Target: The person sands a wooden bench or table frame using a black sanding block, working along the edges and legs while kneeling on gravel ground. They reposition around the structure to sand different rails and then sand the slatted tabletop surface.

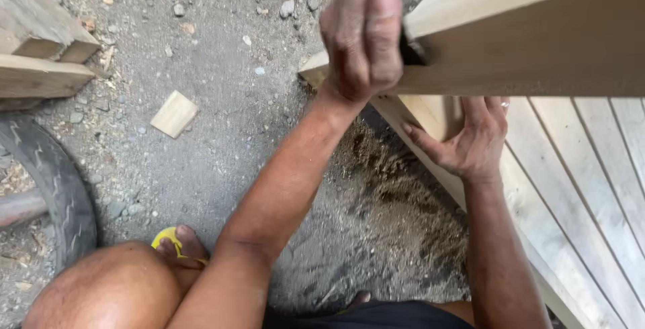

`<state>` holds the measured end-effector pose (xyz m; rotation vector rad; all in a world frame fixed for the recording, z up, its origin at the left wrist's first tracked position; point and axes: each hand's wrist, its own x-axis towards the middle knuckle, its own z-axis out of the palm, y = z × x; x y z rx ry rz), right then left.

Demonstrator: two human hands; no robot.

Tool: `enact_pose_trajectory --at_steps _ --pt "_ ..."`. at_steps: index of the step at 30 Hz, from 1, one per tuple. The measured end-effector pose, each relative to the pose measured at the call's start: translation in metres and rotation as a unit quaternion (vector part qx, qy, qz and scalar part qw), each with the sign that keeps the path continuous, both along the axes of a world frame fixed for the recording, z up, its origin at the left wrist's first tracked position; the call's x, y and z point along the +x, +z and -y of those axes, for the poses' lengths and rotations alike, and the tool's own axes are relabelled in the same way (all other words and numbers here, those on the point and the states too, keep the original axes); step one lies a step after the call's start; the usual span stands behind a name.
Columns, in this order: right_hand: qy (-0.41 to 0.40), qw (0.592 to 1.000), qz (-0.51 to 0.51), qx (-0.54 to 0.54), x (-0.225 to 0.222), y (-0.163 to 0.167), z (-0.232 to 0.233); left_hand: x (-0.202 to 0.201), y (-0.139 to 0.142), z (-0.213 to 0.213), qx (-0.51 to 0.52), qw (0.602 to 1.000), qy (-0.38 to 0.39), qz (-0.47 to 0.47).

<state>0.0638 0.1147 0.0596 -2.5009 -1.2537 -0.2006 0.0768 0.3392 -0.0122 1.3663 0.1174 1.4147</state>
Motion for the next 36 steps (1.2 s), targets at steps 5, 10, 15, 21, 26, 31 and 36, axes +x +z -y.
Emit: enact_pose_trajectory --at_steps 5,10,15,21,26,31,36 --pt "-0.037 0.999 0.014 -0.012 -0.006 0.007 -0.009 -0.019 -0.06 -0.023 -0.051 0.994 0.009 -0.101" --pt "-0.04 0.999 -0.003 -0.007 -0.01 0.012 -0.01 -0.013 -0.041 -0.022 -0.029 0.996 -0.031 -0.08" --pt "-0.059 0.996 0.005 -0.071 -0.006 0.008 -0.004 0.006 0.0 -0.003 0.035 0.997 -0.025 0.057" --pt "-0.064 0.996 0.032 -0.054 -0.01 0.011 -0.01 -0.023 -0.072 -0.025 0.016 0.99 0.015 -0.142" --pt "-0.036 0.999 0.03 -0.026 -0.01 0.013 -0.01 -0.014 -0.061 -0.015 0.125 0.985 0.083 -0.09" --pt "-0.039 0.999 -0.026 -0.014 -0.007 0.007 -0.004 0.001 -0.011 0.01 -0.004 0.998 -0.057 0.009" --pt "-0.074 0.996 -0.033 -0.034 -0.009 0.009 -0.009 -0.015 -0.051 -0.017 -0.033 0.995 -0.031 -0.089"
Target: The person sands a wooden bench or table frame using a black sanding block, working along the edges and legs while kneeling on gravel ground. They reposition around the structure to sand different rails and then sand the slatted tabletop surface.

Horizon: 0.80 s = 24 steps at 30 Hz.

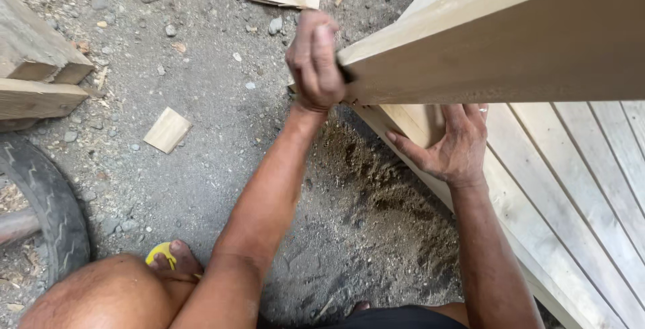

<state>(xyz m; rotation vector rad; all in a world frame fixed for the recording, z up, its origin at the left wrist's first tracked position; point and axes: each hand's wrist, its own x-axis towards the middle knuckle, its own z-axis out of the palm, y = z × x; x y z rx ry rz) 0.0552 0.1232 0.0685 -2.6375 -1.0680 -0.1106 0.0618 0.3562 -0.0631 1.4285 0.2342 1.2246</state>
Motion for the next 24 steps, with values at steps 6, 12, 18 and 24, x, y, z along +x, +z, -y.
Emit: enact_pose_trajectory --at_steps 6,12,18,24 --pt "0.025 0.999 0.047 -0.004 -0.003 0.006 -0.004 -0.004 -0.004 -0.003 0.034 0.999 0.002 -0.004" --pt "0.027 0.999 0.006 0.024 -0.005 0.005 -0.002 0.018 0.038 0.024 0.068 0.991 -0.033 0.112" --pt "0.019 0.999 0.044 0.012 -0.004 0.008 -0.007 -0.008 -0.032 -0.004 -0.007 0.999 0.023 -0.026" --pt "0.035 0.997 0.072 0.004 -0.001 0.004 -0.001 0.001 -0.014 0.011 -0.004 0.999 -0.028 0.019"
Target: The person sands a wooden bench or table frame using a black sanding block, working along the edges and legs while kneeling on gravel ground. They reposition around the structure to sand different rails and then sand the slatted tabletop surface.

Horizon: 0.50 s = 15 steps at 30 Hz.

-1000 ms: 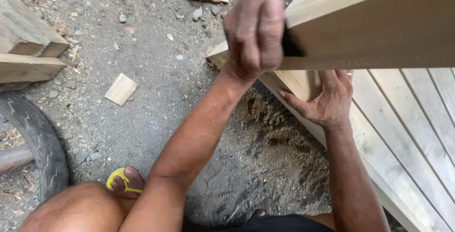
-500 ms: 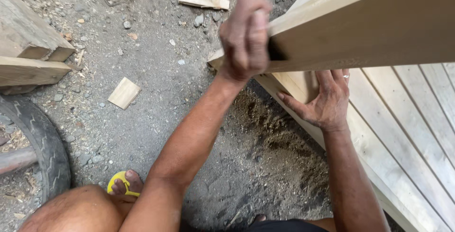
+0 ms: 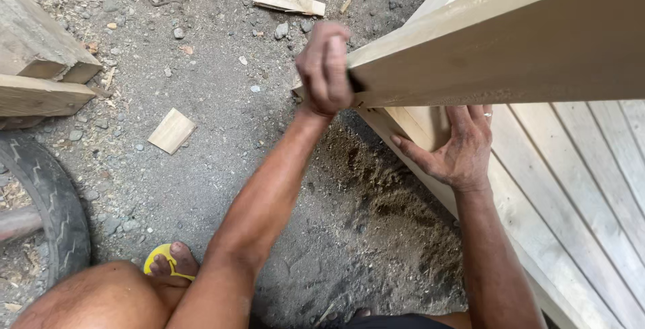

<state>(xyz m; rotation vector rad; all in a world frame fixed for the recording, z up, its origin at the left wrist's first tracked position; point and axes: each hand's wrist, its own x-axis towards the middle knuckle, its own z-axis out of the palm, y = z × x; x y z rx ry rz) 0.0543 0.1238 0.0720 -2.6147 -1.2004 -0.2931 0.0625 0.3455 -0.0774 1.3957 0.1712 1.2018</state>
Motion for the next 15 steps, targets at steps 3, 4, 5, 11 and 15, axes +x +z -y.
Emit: enact_pose_trajectory --at_steps 3,4,5,11,15 --pt "-0.002 0.999 -0.052 -0.001 0.002 -0.003 0.005 0.007 0.022 0.012 0.037 0.999 0.006 0.036" --pt "0.002 0.999 -0.053 0.004 0.002 -0.004 0.006 0.006 0.024 0.013 0.029 0.999 0.009 0.038" --pt "0.009 0.999 -0.048 0.012 0.003 -0.005 0.006 0.004 0.021 0.012 0.023 0.999 0.014 0.047" --pt "-0.013 1.0 -0.016 -0.014 0.003 -0.001 -0.001 -0.01 -0.026 -0.022 0.119 0.986 0.073 -0.091" --pt "-0.009 0.999 -0.03 -0.031 0.003 0.0 0.002 0.01 0.009 -0.024 0.264 0.961 0.076 0.012"
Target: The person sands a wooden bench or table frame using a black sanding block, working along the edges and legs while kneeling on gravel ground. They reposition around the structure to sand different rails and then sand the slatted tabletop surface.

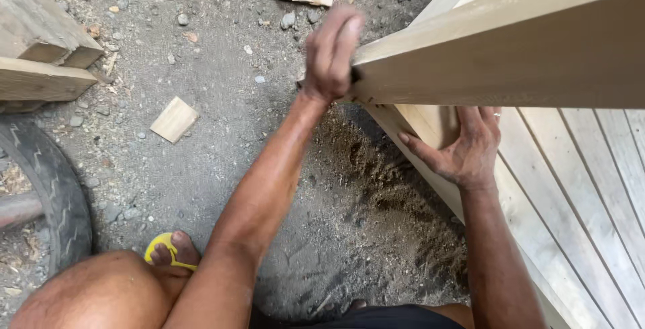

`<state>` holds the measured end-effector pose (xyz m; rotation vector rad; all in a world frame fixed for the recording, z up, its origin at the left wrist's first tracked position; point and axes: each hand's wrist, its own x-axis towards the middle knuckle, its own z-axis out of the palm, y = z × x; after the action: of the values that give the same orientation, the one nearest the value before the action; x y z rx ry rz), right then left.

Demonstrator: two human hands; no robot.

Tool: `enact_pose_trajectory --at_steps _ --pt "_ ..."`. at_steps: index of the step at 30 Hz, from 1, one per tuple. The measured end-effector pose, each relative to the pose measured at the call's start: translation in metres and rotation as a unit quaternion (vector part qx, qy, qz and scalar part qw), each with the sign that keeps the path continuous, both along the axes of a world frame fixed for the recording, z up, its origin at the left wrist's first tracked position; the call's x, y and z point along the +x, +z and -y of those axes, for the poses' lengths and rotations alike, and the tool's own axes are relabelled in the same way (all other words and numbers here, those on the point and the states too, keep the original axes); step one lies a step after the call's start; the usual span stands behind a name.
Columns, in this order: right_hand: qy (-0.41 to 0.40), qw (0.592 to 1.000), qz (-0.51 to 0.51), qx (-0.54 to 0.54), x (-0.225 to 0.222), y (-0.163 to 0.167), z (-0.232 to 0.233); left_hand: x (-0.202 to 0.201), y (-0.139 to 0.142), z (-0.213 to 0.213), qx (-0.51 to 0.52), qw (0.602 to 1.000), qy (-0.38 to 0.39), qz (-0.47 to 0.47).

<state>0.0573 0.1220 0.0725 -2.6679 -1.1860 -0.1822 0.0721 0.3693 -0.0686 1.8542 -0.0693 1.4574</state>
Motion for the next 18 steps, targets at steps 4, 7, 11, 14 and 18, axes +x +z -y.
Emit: enact_pose_trajectory --at_steps 4,7,11,14,18 --pt "0.01 0.999 -0.019 0.035 0.0 -0.007 0.01 0.017 0.07 0.021 -0.228 0.892 -0.388 -0.048" --pt "-0.026 0.999 -0.03 -0.024 0.002 -0.014 0.018 0.009 0.073 0.012 -0.019 0.982 -0.185 -0.031" --pt "-0.057 0.997 -0.017 -0.05 0.002 -0.022 0.027 -0.017 0.018 -0.024 -0.196 0.91 -0.292 -0.221" --pt "-0.002 0.999 -0.031 -0.025 0.0 -0.025 0.032 -0.021 0.008 -0.028 -0.219 0.884 -0.291 -0.293" --pt "-0.015 0.984 -0.008 -0.179 0.0 -0.025 0.039 -0.002 0.08 0.016 -0.198 0.895 -0.385 -0.102"
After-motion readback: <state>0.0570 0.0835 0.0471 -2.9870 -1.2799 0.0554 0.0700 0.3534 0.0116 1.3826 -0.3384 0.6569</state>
